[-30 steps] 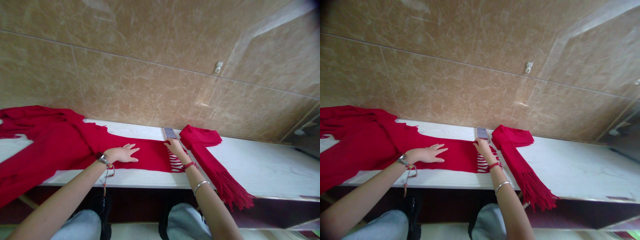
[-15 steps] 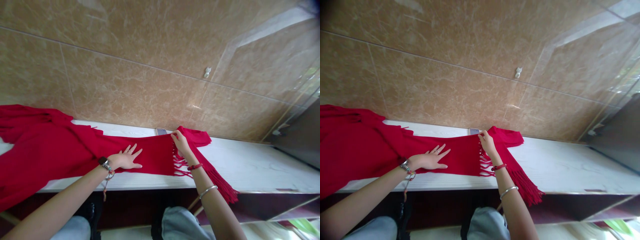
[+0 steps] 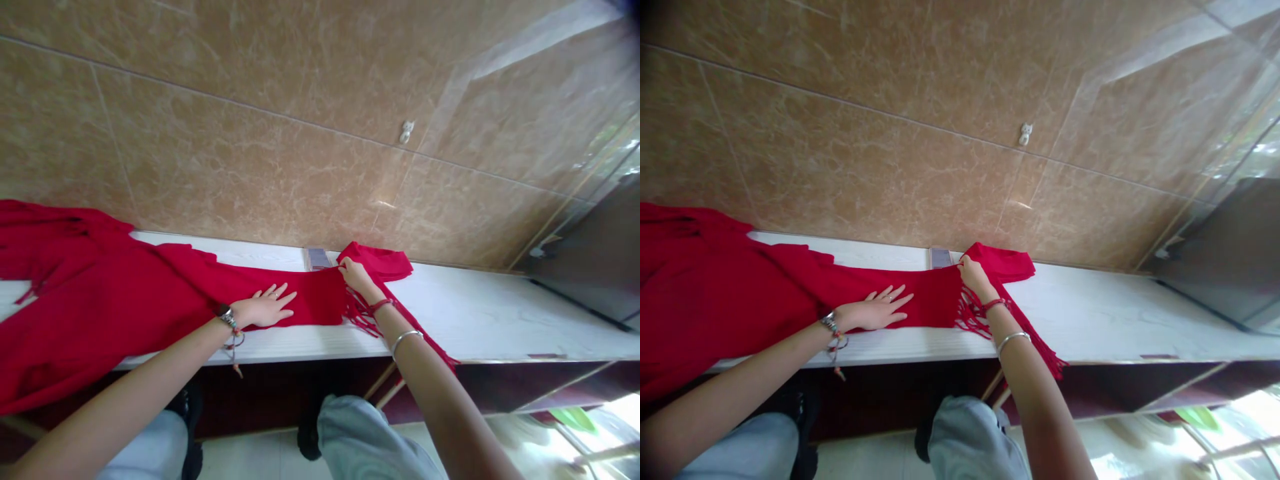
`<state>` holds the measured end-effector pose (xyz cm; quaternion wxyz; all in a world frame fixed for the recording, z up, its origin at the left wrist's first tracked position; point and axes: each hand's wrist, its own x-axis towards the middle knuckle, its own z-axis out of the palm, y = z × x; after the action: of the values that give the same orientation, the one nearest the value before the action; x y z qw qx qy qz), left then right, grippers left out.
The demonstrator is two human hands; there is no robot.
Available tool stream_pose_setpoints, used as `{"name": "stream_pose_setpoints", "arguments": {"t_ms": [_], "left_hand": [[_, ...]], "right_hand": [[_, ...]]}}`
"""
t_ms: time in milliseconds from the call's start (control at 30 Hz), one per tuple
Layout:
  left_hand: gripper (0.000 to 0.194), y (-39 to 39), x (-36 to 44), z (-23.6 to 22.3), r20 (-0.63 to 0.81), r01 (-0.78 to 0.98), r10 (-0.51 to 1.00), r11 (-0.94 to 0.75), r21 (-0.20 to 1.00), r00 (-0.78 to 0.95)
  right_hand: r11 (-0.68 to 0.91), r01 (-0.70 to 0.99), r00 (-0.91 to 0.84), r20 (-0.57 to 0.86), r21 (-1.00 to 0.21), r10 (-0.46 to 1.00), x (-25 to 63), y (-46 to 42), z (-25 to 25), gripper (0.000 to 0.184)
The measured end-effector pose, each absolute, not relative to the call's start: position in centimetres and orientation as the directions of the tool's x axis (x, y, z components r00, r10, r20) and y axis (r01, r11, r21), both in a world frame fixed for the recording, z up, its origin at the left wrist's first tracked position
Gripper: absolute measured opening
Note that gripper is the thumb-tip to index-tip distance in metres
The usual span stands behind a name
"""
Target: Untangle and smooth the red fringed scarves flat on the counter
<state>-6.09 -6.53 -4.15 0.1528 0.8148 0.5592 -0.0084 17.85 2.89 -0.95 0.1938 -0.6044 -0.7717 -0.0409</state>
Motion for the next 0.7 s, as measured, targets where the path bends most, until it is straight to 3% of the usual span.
{"name": "stream_pose_setpoints", "arguments": {"t_ms": [167, 300, 367, 467, 567, 633, 700], "left_hand": [[0.053, -7.3, -10.3, -2.1, -0.199, 0.918, 0.903, -0.344, 0.199, 0.382], [0.053, -10.2, -15.8, -1.6, -0.053, 0.953, 0.953, -0.295, 0.068, 0.298], [0.053, -12.2, -18.9, -1.9, 0.076, 0.977, 0.974, -0.211, -0.014, 0.212], [0.054, -14.6, -23.6, -2.2, 0.245, 0.997, 0.969, 0.027, -0.068, -0.009], [0.057, -15.4, -28.7, -2.3, 0.321, 0.946, 0.895, 0.324, 0.007, -0.309], [0.067, -15.3, -32.1, -2.6, 0.263, 0.879, 0.839, 0.454, 0.142, -0.476], [0.078, -15.0, -34.8, -3.1, 0.143, 0.832, 0.841, 0.464, 0.304, -0.522]], "right_hand": [[0.252, 0.963, -0.199, 0.375, -0.097, 0.905, 15.1, 1.9, -4.4, 0.025], [0.391, 0.919, -0.37, 0.461, 0.054, 0.806, 12.4, 0.4, -4.1, 0.026], [0.589, 0.808, -0.547, 0.393, 0.019, 0.739, 10.8, -0.5, -3.8, 0.027], [0.777, 0.613, -0.723, 0.293, -0.146, 0.625, 8.4, -2.0, -4.6, 0.039], [0.797, 0.574, -0.761, 0.237, -0.188, 0.603, 6.7, -3.3, -6.3, 0.047], [0.811, 0.561, -0.791, 0.181, -0.163, 0.584, 6.1, -3.8, -7.4, 0.048], [0.819, 0.558, -0.805, 0.152, -0.136, 0.573, 5.9, -3.9, -8.0, 0.048]]}}
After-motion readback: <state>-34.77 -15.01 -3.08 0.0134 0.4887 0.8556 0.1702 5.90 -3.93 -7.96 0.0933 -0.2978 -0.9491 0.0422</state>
